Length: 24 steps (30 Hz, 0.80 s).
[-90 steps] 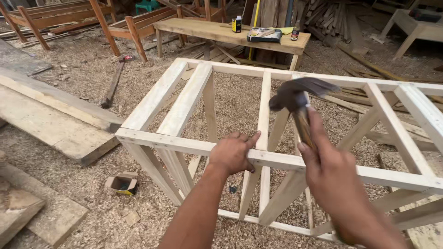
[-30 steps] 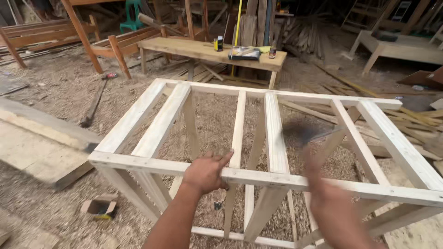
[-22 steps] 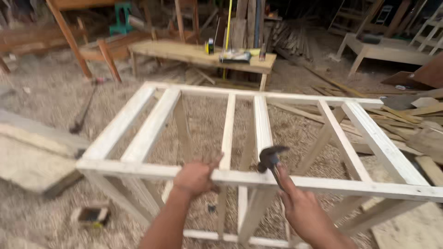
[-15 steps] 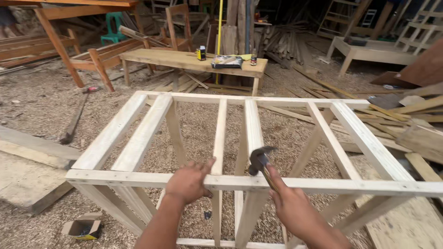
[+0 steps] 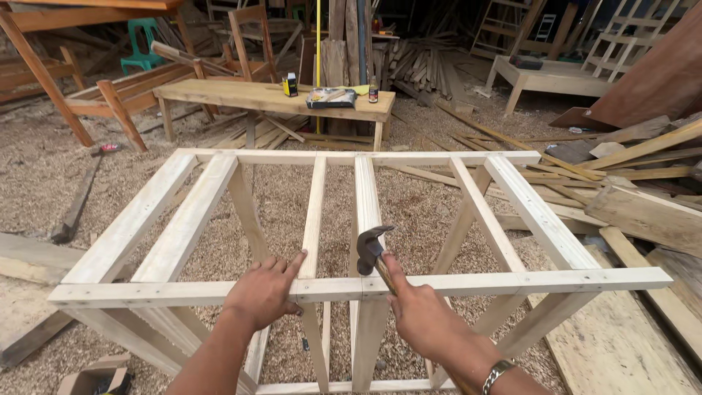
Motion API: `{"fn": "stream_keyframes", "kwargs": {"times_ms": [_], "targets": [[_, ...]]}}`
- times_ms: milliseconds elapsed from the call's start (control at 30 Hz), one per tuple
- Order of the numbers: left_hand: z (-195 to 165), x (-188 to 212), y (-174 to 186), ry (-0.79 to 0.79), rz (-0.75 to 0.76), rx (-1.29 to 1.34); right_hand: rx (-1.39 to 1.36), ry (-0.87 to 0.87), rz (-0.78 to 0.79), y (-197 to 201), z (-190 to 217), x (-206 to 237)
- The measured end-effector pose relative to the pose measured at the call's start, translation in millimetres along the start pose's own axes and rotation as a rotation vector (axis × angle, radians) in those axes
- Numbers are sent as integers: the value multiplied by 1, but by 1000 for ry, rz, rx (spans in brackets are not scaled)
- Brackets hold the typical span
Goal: The person hammers nails into a light-colored wooden frame using a claw hammer. They hold each nail with the left hand and strike with the right, working along the top edge of the frame in a workshop setting.
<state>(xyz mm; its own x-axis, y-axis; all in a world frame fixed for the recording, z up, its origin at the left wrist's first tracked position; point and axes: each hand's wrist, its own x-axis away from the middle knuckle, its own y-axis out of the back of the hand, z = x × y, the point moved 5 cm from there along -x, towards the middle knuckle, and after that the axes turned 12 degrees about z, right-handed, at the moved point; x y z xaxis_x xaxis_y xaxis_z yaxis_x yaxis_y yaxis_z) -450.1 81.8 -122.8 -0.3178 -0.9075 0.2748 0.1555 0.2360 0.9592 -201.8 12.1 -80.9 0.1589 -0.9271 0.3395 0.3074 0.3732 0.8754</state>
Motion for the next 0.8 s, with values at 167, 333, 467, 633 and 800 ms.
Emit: {"fn": "stream_keyframes", "kwargs": {"times_ms": [167, 333, 467, 633, 800], "targets": [[-4, 8, 8, 27, 33, -98, 36, 58, -5, 6, 16, 5], [-8, 14, 12, 104, 121, -168, -7, -18, 89, 4, 17, 7], [-14, 20, 18, 126, 140, -177, 20, 0, 33, 2, 14, 10], [-22, 16, 13, 166, 88, -71, -53, 103, -67, -2, 11, 22], [-26, -17, 8, 123, 55, 350, -102, 101, -10, -3, 8, 33]]}}
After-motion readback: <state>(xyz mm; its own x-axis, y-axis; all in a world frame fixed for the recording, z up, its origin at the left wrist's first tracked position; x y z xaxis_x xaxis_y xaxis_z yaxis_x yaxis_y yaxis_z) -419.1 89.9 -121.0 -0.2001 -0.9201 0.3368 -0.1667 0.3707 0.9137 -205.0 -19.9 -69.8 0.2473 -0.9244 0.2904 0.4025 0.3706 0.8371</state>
